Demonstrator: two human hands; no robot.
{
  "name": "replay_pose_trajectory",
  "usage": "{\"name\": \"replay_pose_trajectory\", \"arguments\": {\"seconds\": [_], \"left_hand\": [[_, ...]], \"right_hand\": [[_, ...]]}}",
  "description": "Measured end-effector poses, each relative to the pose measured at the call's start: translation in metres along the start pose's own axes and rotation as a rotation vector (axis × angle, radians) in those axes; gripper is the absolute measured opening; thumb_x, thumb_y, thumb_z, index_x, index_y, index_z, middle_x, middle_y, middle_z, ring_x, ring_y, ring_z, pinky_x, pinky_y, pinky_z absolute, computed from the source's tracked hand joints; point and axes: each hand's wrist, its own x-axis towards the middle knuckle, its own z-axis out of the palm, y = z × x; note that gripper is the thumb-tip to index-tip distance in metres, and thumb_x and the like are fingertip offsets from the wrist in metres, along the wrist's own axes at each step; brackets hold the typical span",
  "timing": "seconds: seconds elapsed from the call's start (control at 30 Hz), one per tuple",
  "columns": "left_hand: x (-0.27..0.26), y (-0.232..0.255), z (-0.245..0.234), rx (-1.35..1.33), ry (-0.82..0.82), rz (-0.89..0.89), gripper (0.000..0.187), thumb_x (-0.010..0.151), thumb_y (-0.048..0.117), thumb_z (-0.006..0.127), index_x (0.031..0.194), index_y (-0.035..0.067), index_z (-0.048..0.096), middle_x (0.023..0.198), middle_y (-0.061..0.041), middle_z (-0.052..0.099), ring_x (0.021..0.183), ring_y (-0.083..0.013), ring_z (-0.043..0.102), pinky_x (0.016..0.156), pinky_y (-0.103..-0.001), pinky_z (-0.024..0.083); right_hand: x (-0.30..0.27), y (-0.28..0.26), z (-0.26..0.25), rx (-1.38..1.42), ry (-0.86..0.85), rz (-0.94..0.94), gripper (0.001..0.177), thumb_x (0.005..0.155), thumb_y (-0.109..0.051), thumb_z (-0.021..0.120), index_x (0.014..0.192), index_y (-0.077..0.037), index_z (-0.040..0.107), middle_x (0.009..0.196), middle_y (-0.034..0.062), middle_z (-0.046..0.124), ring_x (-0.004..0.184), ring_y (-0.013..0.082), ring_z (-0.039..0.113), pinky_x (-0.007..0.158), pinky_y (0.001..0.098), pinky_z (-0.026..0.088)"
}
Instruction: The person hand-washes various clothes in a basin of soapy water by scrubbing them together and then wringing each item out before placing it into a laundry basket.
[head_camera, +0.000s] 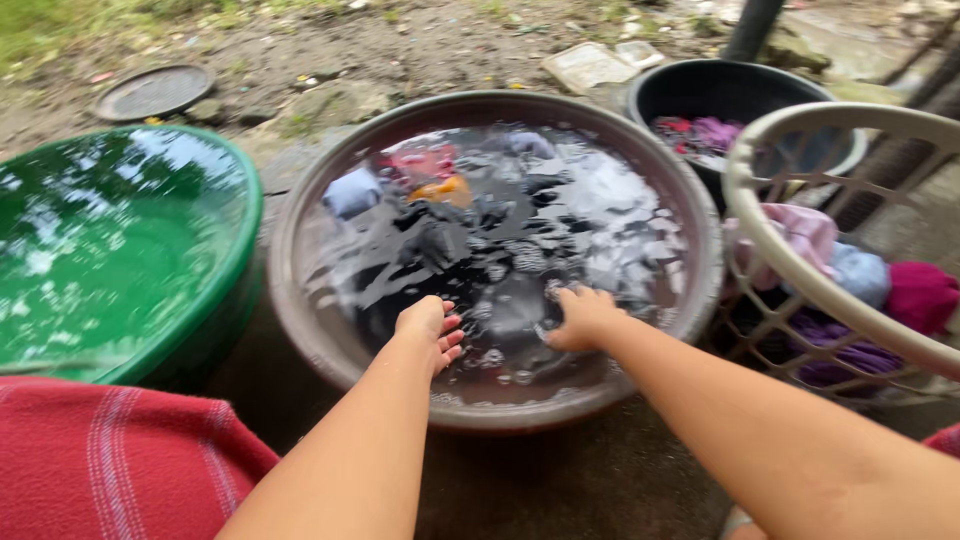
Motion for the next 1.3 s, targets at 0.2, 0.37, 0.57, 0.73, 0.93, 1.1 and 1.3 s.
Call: {"name": "replay_pose_trajectory", "arguments": {"seconds": [0.2,0.37,0.57,0.73,0.93,1.1,1.3], "left_hand": [[0.014,0.007,-0.046,-0.09,0.096,0.031,0.027,0.095,0.02,0.049,0.112,0.013,0.07,0.102,-0.007,0.067,0.092,-0.0257,0.063,0.09,-0.046,0.051],[0.025,0.006,-0.047,-0.039,0.027,0.044,0.024,0.094,0.023,0.054,0.109,0.014,0.07,0.098,-0.006,0.067,0.084,-0.0229,0.062,0.088,-0.045,0.05],[-0.014,-0.009,-0.026,1.094,-0.171,0.28,0.071,0.075,0.021,0.086,0.138,0.021,0.054,0.119,-0.006,0.065,0.104,-0.0195,0.065,0.09,-0.038,0.057],[-0.033,-0.015,-0.028,0.885,-0.685,0.656,0.061,0.079,0.028,0.083,0.134,0.009,0.066,0.126,-0.007,0.072,0.112,-0.0187,0.066,0.095,-0.035,0.055],[-0.043,0.004,-0.025,-0.072,-0.364,0.211,0.044,0.078,0.038,0.065,0.117,0.018,0.068,0.11,-0.003,0.074,0.102,-0.0219,0.067,0.086,-0.042,0.051],[-0.054,0.029,-0.029,-0.196,-0.369,0.308,0.035,0.08,0.042,0.057,0.098,0.014,0.068,0.099,-0.009,0.072,0.091,-0.0286,0.066,0.085,-0.044,0.05],[-0.028,0.061,-0.013,0.906,0.046,0.298,0.053,0.077,0.05,0.063,0.111,0.01,0.073,0.116,-0.015,0.069,0.112,-0.0292,0.063,0.1,-0.045,0.041]], "right_hand": [[0.015,0.005,0.028,-0.286,-0.307,0.06,0.079,0.081,-0.057,0.073,0.146,-0.019,0.049,0.143,0.0138,0.055,0.131,0.035,0.051,0.107,0.0492,0.044],[0.015,-0.012,0.039,-0.261,-0.279,-0.073,0.061,0.086,-0.048,0.066,0.141,-0.024,0.055,0.132,0.0149,0.065,0.118,0.0337,0.061,0.097,0.0448,0.05],[-0.021,-0.099,-0.039,0.164,-0.408,-0.19,0.046,0.085,-0.042,0.067,0.104,-0.002,0.078,0.107,0.0173,0.078,0.092,0.0267,0.073,0.077,0.0379,0.058],[-0.065,-0.125,-0.12,0.926,-0.403,-0.501,0.035,0.081,-0.034,0.07,0.096,-0.003,0.075,0.096,0.0102,0.072,0.086,0.0176,0.066,0.076,0.031,0.052],[-0.047,-0.099,-0.125,1.366,-0.452,-0.325,0.053,0.086,-0.041,0.063,0.123,-0.002,0.063,0.111,0.0101,0.071,0.096,0.0223,0.07,0.091,0.0387,0.058],[0.004,-0.03,-0.047,0.217,0.006,-0.301,0.093,0.077,-0.038,0.077,0.155,-0.008,0.036,0.142,0.0225,0.057,0.129,0.0339,0.059,0.11,0.0395,0.048],[-0.003,-0.003,0.036,0.133,-0.042,-0.16,0.086,0.081,-0.043,0.072,0.156,-0.014,0.04,0.132,0.0236,0.066,0.127,0.0375,0.063,0.11,0.0404,0.049]]}}
